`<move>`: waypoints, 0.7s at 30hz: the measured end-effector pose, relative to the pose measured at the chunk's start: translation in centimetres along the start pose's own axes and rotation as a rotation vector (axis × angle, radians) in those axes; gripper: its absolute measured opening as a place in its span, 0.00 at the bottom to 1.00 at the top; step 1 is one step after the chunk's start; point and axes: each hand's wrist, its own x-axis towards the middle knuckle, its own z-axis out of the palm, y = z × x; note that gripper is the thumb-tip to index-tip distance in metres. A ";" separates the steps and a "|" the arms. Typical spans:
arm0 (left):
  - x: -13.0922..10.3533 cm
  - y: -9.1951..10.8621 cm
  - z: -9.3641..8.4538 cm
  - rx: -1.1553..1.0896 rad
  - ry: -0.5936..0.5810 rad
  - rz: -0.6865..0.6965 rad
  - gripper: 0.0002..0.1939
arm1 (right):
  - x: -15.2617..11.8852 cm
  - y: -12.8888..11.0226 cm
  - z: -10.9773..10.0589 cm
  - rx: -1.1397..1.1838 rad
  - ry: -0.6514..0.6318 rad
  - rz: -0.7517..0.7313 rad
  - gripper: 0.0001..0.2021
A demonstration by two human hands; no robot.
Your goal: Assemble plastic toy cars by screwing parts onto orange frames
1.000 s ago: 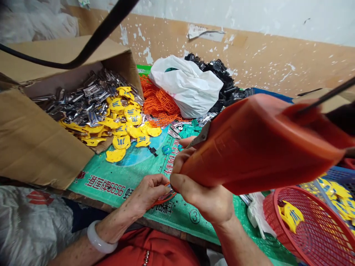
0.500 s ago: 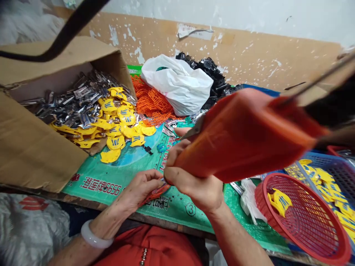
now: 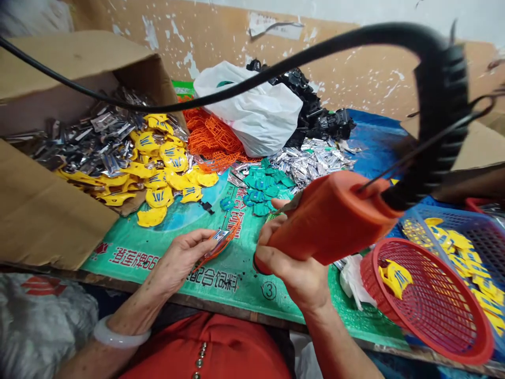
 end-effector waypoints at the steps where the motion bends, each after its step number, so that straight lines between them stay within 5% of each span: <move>1: 0.0 -0.1 0.0 0.007 -0.009 0.013 0.12 | -0.2 0.3 0.0 -0.006 -0.004 0.014 0.27; 9: 0.1 -1.5 0.5 0.100 0.074 0.218 0.18 | -1.0 1.3 -0.1 0.009 0.061 0.059 0.21; 15: -0.1 -1.7 0.5 0.297 -0.012 0.435 0.08 | -0.9 1.7 -0.1 -0.028 0.016 0.061 0.13; 21: -0.5 -1.1 1.1 0.509 -0.128 0.543 0.11 | -0.6 -0.3 0.4 -0.043 0.048 0.023 0.22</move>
